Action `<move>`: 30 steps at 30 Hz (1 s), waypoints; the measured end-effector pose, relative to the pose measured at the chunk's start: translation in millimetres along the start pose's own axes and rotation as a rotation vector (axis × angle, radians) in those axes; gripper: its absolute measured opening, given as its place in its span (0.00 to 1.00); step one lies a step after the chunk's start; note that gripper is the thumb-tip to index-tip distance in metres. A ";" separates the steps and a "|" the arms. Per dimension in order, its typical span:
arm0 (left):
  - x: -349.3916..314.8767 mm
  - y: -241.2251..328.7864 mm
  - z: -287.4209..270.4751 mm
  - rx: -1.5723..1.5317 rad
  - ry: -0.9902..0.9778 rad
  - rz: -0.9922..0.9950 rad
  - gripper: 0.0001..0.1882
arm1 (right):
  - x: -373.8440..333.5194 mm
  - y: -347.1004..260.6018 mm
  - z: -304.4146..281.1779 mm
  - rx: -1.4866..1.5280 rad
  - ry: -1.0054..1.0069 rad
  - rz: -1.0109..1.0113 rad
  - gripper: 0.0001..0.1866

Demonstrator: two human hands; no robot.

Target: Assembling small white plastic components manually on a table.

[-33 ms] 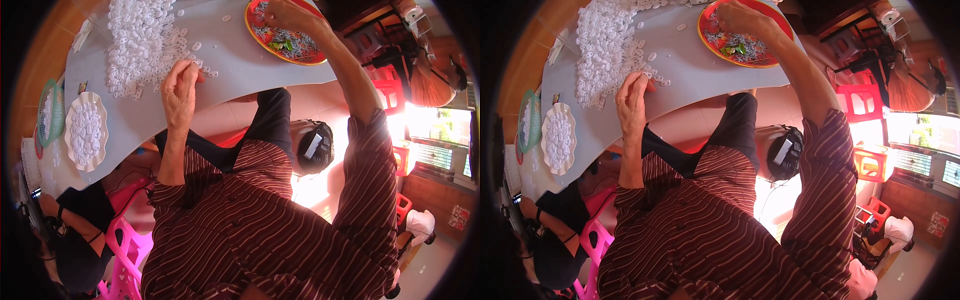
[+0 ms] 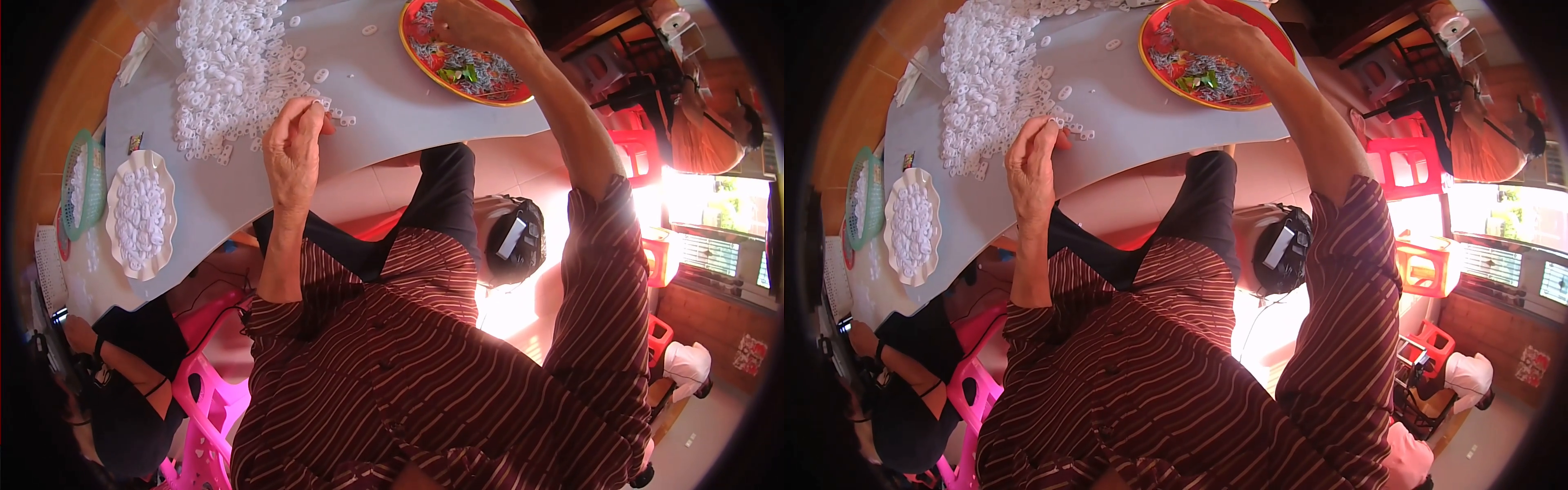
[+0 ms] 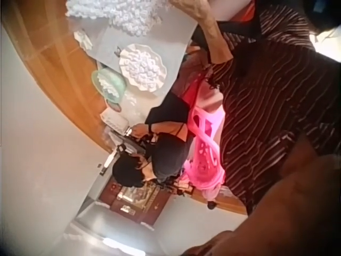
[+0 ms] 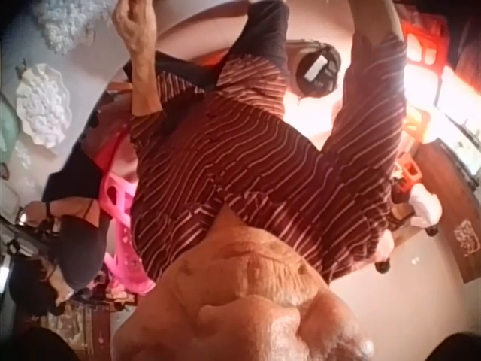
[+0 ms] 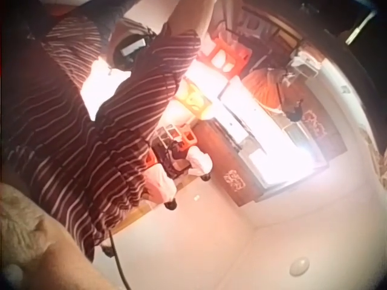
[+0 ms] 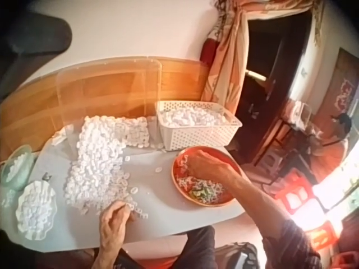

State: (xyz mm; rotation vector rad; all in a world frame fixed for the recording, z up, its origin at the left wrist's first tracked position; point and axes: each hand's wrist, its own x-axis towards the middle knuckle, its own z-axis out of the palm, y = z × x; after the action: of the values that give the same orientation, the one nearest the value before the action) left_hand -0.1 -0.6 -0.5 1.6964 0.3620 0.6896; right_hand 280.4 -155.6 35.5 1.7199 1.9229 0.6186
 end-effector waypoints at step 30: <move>-2.6 -2.7 -0.4 -0.068 -0.086 0.006 0.06 | 62.3 -149.5 -78.9 2.445 0.723 0.762 0.09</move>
State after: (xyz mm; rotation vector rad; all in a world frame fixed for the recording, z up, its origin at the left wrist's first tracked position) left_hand -2.0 -1.2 -3.8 1.6574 0.2701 0.6248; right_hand 109.5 -110.6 0.5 3.6875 1.8993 -2.5033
